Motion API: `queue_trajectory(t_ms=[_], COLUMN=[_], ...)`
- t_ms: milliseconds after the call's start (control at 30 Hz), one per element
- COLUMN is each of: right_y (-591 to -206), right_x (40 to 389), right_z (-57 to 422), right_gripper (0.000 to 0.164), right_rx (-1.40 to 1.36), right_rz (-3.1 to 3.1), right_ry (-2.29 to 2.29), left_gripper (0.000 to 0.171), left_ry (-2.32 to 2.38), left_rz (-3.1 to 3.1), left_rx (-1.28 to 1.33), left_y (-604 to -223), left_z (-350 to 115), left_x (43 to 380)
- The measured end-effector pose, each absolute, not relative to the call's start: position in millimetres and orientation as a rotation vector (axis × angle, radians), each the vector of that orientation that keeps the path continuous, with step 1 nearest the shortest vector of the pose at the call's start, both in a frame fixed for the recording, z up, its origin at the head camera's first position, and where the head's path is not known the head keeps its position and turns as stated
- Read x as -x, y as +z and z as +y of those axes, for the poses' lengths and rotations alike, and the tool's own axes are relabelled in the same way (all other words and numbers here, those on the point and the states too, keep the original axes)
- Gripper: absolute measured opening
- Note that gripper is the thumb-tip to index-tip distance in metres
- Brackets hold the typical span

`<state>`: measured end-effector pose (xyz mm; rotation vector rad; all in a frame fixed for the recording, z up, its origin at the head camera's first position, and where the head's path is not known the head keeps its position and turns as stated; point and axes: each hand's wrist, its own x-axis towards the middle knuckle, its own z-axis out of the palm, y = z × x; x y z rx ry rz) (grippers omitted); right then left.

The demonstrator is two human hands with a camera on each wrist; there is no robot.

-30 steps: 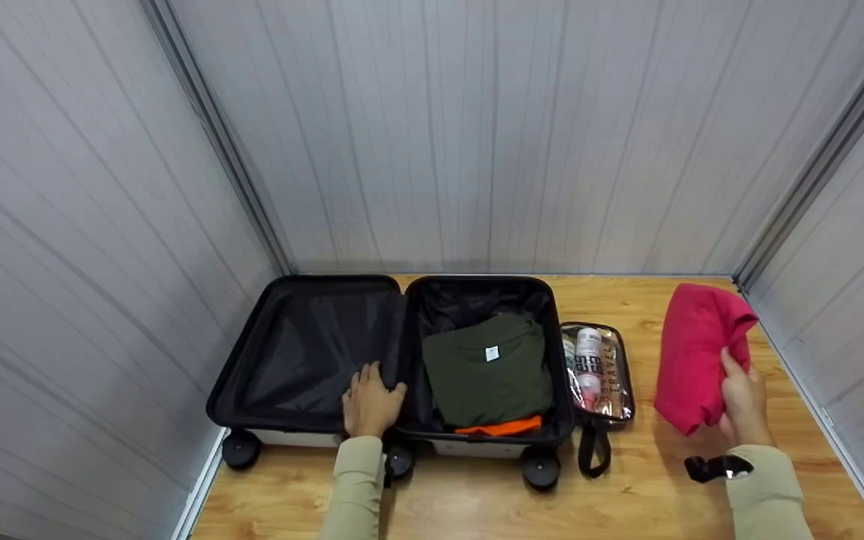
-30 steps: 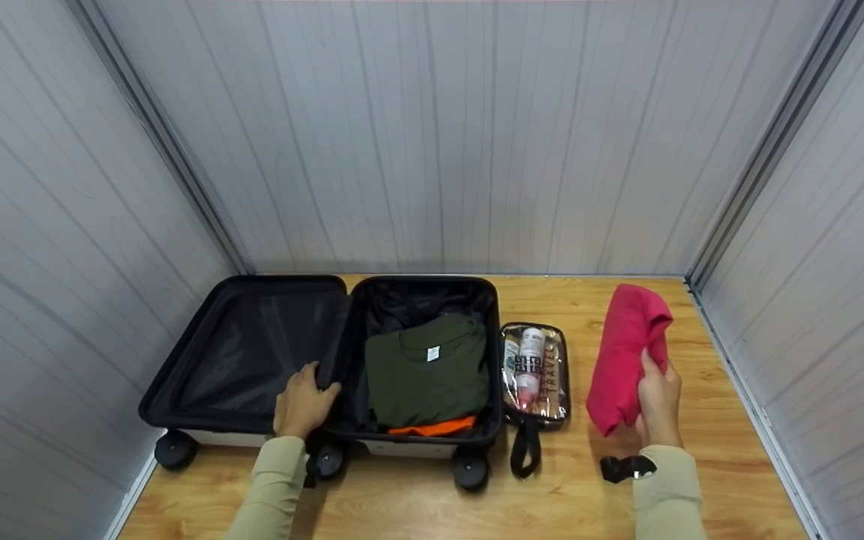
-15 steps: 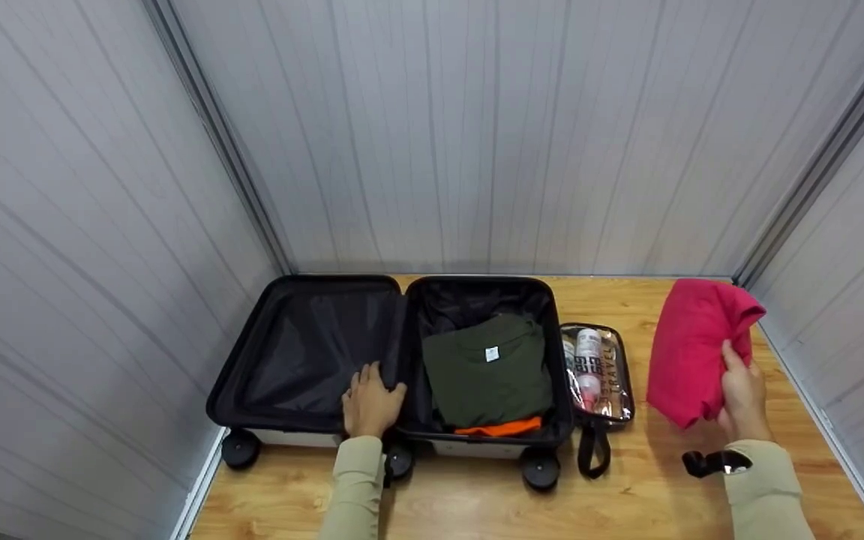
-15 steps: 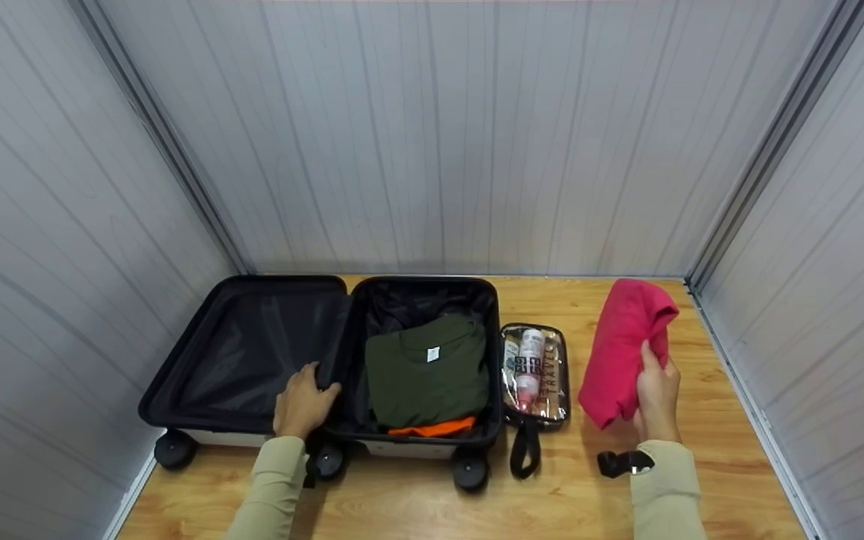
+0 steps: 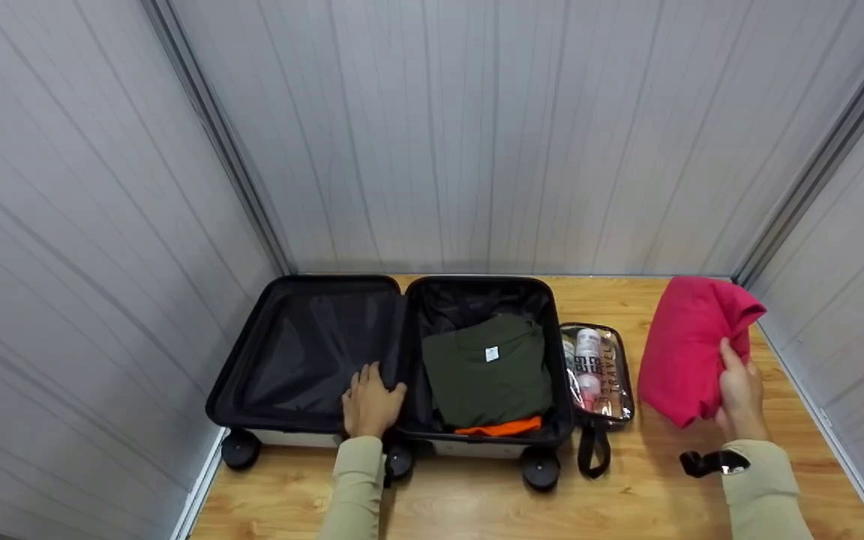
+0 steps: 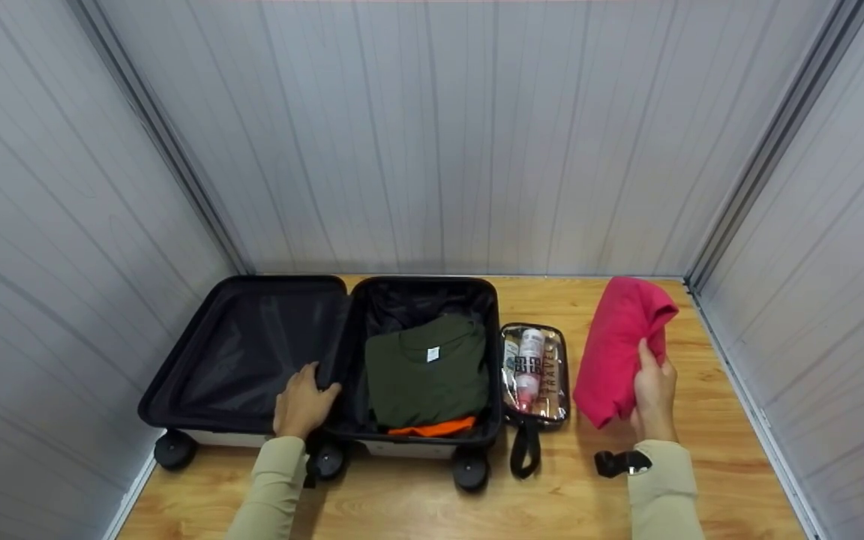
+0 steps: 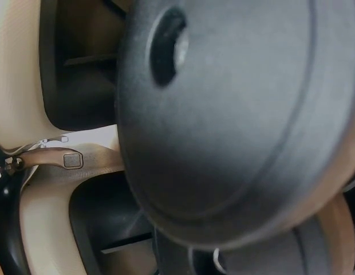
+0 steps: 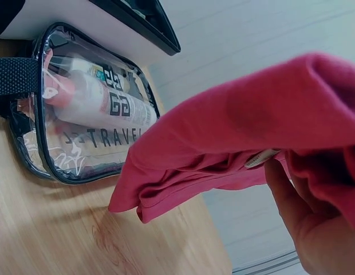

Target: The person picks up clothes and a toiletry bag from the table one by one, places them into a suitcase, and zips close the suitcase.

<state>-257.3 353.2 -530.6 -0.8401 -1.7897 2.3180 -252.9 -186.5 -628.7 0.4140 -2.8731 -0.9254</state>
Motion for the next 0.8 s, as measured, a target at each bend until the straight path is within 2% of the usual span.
queue_trajectory(t_ms=[800], right_y=[-517], right_x=[252], right_z=[345], right_gripper=[0.028], right_rx=[0.744], right_rz=[-1.632], right_ry=[2.417], left_gripper=[0.073], left_ry=[-0.923], left_rz=[-2.891], left_rx=[-0.416], left_y=[-627], left_z=[-188], left_x=[252])
